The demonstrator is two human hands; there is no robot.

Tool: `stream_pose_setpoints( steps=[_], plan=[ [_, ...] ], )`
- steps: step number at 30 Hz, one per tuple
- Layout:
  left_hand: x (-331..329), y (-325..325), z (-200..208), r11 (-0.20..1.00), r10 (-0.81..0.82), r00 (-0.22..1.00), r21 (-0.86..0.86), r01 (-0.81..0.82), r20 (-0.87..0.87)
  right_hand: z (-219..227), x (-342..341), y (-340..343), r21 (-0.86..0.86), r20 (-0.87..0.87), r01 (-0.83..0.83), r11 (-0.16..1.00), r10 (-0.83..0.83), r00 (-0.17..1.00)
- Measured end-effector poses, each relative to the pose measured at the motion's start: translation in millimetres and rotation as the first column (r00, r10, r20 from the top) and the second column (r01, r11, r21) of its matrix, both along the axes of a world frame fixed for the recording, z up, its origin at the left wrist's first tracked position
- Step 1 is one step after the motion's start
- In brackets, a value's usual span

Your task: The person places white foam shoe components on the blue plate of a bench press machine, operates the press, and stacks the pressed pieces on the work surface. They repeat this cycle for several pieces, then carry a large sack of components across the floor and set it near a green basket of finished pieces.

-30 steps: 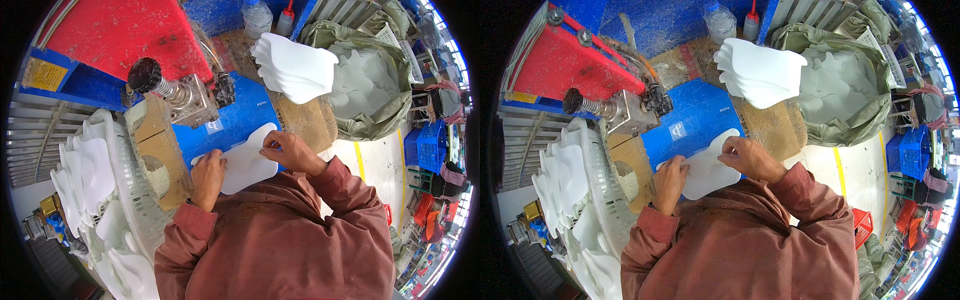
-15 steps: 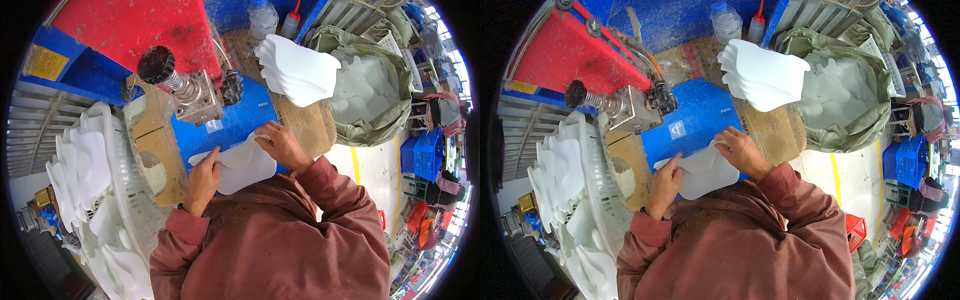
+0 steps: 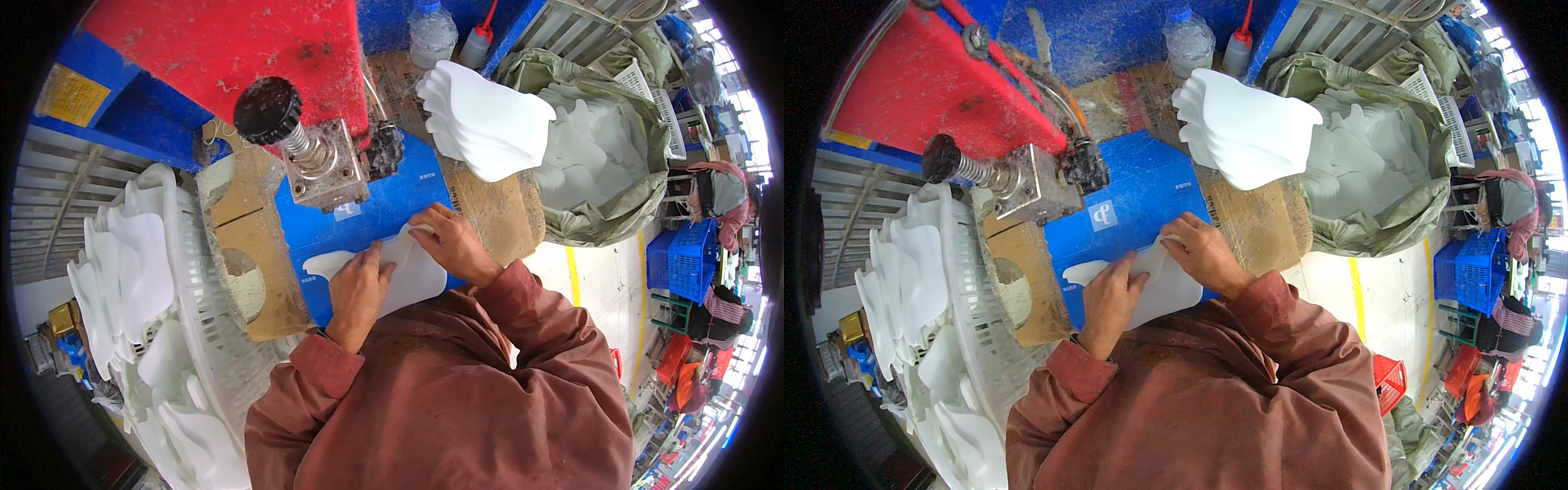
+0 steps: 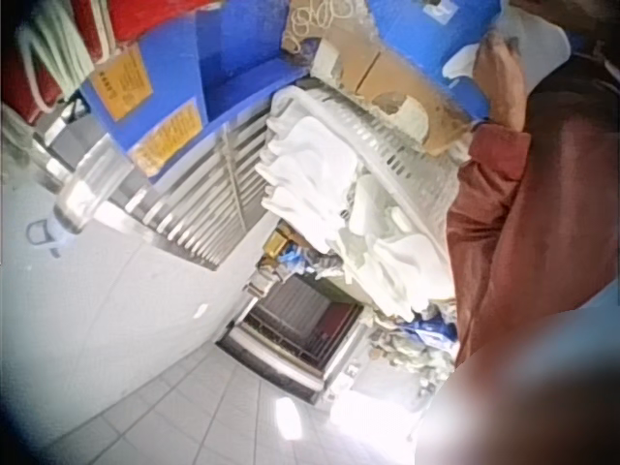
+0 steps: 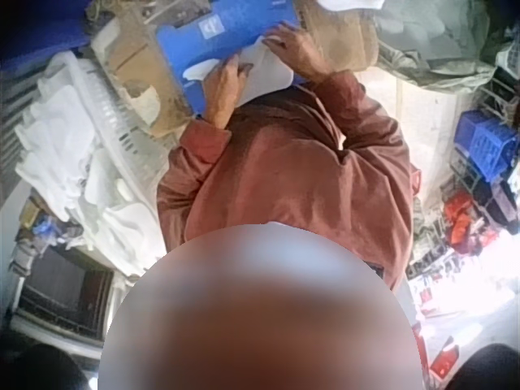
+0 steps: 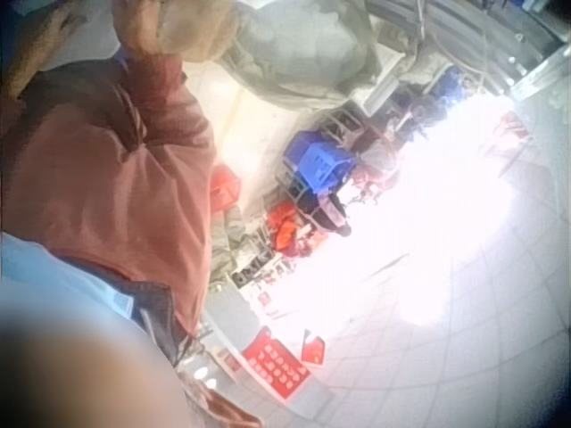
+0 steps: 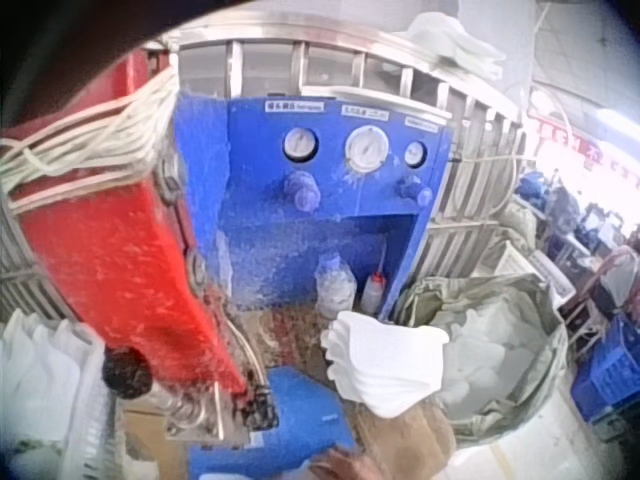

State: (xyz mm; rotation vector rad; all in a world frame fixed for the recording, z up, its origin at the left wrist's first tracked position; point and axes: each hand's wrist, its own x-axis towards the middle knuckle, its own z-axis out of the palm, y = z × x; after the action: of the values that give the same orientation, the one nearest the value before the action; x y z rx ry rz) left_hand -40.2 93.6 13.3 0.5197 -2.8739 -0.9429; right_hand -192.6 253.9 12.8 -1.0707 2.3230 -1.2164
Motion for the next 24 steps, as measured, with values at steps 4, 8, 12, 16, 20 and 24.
stream_pose_setpoints(
  steps=[4, 8, 12, 16, 20, 24],
  plan=[
    [-1, 1, -2, 1.000, 0.019, 1.000, 0.008, -0.019, 0.001, 1, 3, -2, -0.049, 0.012, 0.006, 0.999, -0.006, 1.000],
    [-1, 1, -2, 0.999, 0.031, 0.999, 0.022, -0.032, 0.023, -1, 3, -3, -0.073, -0.008, 0.004, 0.997, -0.004, 1.000],
    [-3, 0, -2, 0.999, 0.033, 0.999, 0.032, -0.034, 0.024, -4, 1, -3, -0.017, 0.023, 0.025, 1.000, -0.025, 0.999],
    [-3, 0, -3, 0.997, 0.038, 0.998, 0.063, -0.041, 0.048, -6, 2, -3, -0.030, 0.006, 0.021, 0.999, -0.020, 1.000],
    [-3, 0, -3, 0.997, 0.035, 0.998, 0.066, -0.039, 0.051, -8, 3, -3, -0.050, 0.006, 0.006, 0.999, -0.005, 1.000],
    [-4, -2, -5, 0.995, 0.032, 0.998, 0.092, -0.037, 0.056, -11, 0, -3, -0.007, -0.039, -0.003, 1.000, 0.002, 0.999]
  ],
)
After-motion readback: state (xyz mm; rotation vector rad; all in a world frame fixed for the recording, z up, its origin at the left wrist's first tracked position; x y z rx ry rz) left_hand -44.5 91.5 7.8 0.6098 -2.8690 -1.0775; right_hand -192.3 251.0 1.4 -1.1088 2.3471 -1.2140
